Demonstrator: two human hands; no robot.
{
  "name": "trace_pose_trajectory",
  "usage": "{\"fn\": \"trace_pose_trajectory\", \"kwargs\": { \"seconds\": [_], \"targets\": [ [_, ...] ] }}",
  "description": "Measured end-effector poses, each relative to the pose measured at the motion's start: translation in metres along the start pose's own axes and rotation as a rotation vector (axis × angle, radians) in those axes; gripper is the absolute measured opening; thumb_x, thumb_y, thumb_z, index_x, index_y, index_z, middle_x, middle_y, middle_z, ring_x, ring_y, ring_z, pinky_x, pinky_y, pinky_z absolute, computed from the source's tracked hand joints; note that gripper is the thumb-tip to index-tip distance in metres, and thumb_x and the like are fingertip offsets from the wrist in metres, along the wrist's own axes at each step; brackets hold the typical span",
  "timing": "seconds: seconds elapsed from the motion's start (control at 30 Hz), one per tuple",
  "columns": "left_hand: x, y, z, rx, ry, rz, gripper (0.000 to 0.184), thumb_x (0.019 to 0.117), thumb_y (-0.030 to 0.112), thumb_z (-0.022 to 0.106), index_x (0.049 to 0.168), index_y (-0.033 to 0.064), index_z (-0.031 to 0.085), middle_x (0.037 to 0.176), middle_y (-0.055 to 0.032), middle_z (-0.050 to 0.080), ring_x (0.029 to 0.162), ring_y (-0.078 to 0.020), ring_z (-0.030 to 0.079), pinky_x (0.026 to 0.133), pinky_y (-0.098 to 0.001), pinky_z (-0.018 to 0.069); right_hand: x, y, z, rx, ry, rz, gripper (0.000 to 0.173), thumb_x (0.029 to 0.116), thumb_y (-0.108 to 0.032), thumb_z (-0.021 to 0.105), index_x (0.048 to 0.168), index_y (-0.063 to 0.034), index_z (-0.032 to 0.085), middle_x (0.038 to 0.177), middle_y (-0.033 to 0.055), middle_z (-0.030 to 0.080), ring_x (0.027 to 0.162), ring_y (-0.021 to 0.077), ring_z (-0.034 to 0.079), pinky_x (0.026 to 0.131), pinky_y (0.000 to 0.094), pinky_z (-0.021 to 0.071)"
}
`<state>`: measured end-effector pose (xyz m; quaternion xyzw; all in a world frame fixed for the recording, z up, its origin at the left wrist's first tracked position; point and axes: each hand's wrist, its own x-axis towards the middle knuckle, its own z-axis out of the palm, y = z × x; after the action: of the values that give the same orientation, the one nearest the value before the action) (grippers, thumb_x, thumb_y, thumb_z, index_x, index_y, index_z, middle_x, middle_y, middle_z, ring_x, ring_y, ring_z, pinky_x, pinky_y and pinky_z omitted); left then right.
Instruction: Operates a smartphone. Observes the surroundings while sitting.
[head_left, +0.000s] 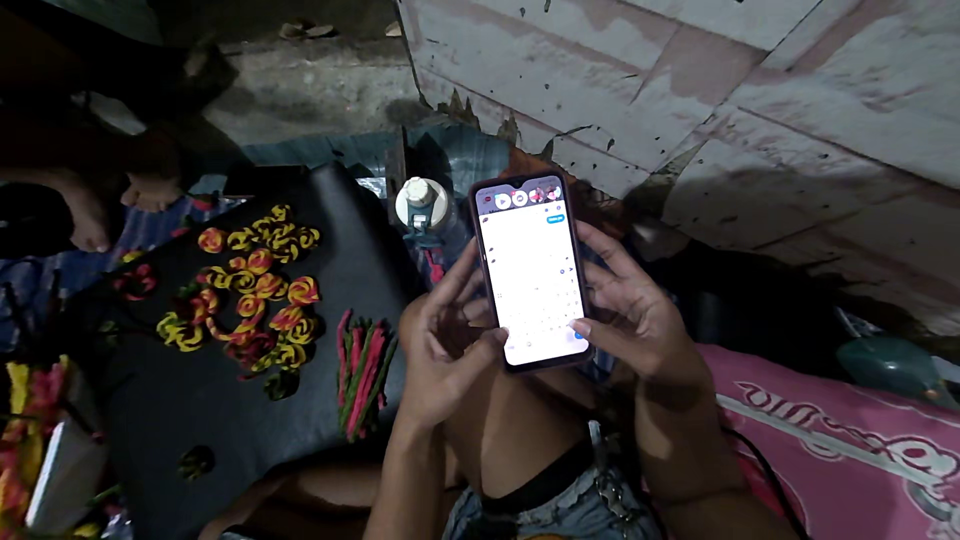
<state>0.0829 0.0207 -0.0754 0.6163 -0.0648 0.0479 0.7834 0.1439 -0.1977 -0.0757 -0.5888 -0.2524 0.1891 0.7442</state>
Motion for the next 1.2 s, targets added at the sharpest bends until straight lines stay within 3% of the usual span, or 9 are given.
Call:
{"fn": "trace_pose_trajectory", "kwargs": {
  "seconds": [0.3, 0.5, 0.67, 0.87, 1.0, 1.2],
  "targets": [
    [0.000, 0.004, 0.002, 0.001, -0.013, 0.017, 0.076, 0.0885, 0.002, 0.066, 0.157, 0.0033, 0.034, 0.143, -0.0067, 0.060, 0.108, -0.0134, 0.070, 0.088, -0.0291, 0.0616, 0.000, -0.001, 0.001, -0.018, 0.010, -0.004, 0.082, 0.0893, -0.001, 0.059, 0.161, -0.0103, 0.021, 0.137, 0.0014, 0.064, 0.111, 0.0074, 0.068, 0.092, 0.0239, 0.0592],
    [-0.001, 0.004, 0.005, 0.060, 0.000, 0.034, 0.078, 0.0870, 0.001, 0.067, 0.158, 0.0027, 0.033, 0.144, -0.0047, 0.059, 0.107, -0.0114, 0.070, 0.086, -0.0270, 0.0620, 0.002, 0.000, 0.014, -0.039, 0.173, -0.013, 0.067, 0.0929, -0.004, 0.060, 0.153, -0.0122, 0.033, 0.121, -0.0060, 0.070, 0.097, 0.0006, 0.070, 0.082, 0.0177, 0.0592],
    [-0.002, 0.006, 0.008, 0.083, 0.016, 0.039, 0.078, 0.0863, 0.000, 0.067, 0.157, 0.0022, 0.034, 0.142, -0.0039, 0.060, 0.105, -0.0106, 0.071, 0.084, -0.0261, 0.0624, 0.006, 0.003, 0.021, -0.029, 0.231, -0.052, 0.062, 0.0936, 0.003, 0.059, 0.149, -0.0114, 0.036, 0.120, -0.0035, 0.072, 0.095, 0.0024, 0.072, 0.080, 0.0178, 0.0602],
    [-0.002, 0.006, 0.005, 0.055, -0.001, 0.036, 0.078, 0.0871, 0.002, 0.068, 0.158, 0.0032, 0.034, 0.143, -0.0057, 0.060, 0.106, -0.0122, 0.071, 0.084, -0.0268, 0.0623, 0.002, 0.005, 0.014, 0.002, 0.125, -0.067, 0.078, 0.0884, -0.007, 0.068, 0.156, -0.0131, 0.030, 0.131, -0.0013, 0.067, 0.104, 0.0062, 0.070, 0.085, 0.0227, 0.0608],
    [-0.002, 0.008, 0.008, 0.037, 0.014, 0.025, 0.081, 0.0862, 0.002, 0.072, 0.158, 0.0043, 0.034, 0.142, -0.0060, 0.060, 0.105, -0.0135, 0.071, 0.082, -0.0279, 0.0635, 0.003, 0.004, 0.012, 0.023, 0.092, -0.077, 0.086, 0.0833, 0.003, 0.070, 0.157, -0.0112, 0.028, 0.134, 0.0030, 0.065, 0.109, 0.0106, 0.070, 0.090, 0.0272, 0.0616],
    [-0.003, 0.010, 0.010, 0.047, 0.029, 0.032, 0.080, 0.0851, -0.006, 0.069, 0.157, 0.0032, 0.035, 0.139, -0.0070, 0.062, 0.103, -0.0137, 0.072, 0.082, -0.0270, 0.0636, 0.001, 0.001, 0.012, 0.022, 0.079, -0.076, 0.089, 0.0830, -0.004, 0.072, 0.158, -0.0117, 0.024, 0.134, 0.0025, 0.065, 0.109, 0.0103, 0.070, 0.089, 0.0277, 0.0617]
  ]
}}
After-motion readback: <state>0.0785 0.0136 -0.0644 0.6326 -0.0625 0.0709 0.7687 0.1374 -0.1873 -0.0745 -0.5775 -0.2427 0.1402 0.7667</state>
